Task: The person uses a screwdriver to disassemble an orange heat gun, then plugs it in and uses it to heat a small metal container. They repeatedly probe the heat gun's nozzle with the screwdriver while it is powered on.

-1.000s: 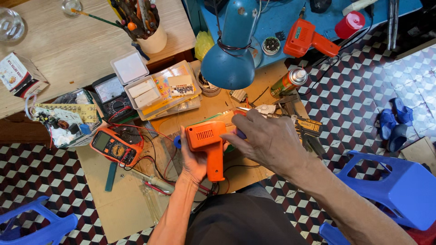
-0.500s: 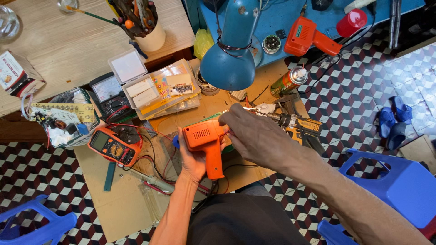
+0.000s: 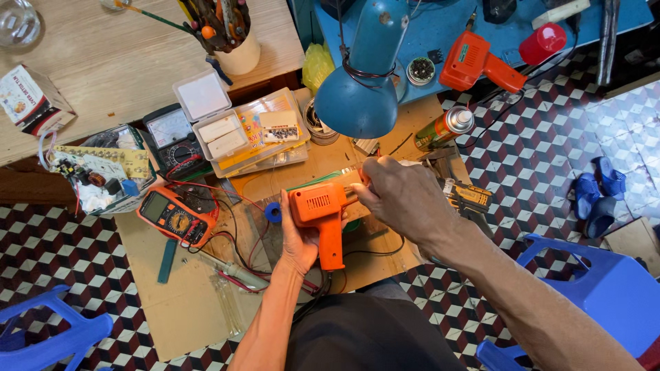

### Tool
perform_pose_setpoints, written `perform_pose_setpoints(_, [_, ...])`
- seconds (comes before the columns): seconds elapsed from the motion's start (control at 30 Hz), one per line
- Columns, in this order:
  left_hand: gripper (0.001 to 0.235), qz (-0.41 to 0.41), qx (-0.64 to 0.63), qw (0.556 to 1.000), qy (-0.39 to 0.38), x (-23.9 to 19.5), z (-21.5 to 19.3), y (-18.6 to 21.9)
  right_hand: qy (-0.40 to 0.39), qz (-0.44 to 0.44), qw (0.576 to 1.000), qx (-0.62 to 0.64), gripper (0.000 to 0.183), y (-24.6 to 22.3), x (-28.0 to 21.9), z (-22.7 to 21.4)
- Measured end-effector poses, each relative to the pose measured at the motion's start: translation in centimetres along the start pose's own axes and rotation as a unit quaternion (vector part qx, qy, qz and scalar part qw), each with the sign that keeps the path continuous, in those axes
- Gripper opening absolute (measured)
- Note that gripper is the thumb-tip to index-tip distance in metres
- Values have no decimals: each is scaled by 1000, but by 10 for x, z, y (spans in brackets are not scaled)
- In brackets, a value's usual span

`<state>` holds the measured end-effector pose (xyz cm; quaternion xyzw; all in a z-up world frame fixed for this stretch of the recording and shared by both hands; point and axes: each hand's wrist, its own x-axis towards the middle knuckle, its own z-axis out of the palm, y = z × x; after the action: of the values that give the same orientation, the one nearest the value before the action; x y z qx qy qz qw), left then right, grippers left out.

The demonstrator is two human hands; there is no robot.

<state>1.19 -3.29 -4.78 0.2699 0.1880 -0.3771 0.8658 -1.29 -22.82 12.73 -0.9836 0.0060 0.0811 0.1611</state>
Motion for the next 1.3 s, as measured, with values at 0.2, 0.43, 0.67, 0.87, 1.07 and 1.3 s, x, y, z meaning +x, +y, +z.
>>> perform_pose_setpoints(0.2, [90,-3,-5,1000,9,0,2,0,30,-169,985,9,26,14,-1,-15])
perform_pose_setpoints(0.43, [94,16,4,1000,-17,-1,2,-2,-160,48,986,-1,34,9,13,-17])
perform_pose_setpoints(0.67, [87,53,4,998,19,-1,2,-10,-132,-183,949,-220,27,27,8,2])
perform_pose_setpoints(0.87, [82,66,-28,997,23,5,-2,-18,-122,-266,948,-127,18,45,20,5])
perform_pose_setpoints(1.07, [72,84,-42,994,50,10,-5,-27,-174,-99,977,-68,27,42,18,1])
perform_pose_setpoints(1.3, [72,112,-91,988,61,12,-5,-38,-188,-327,877,-298,48,60,23,17])
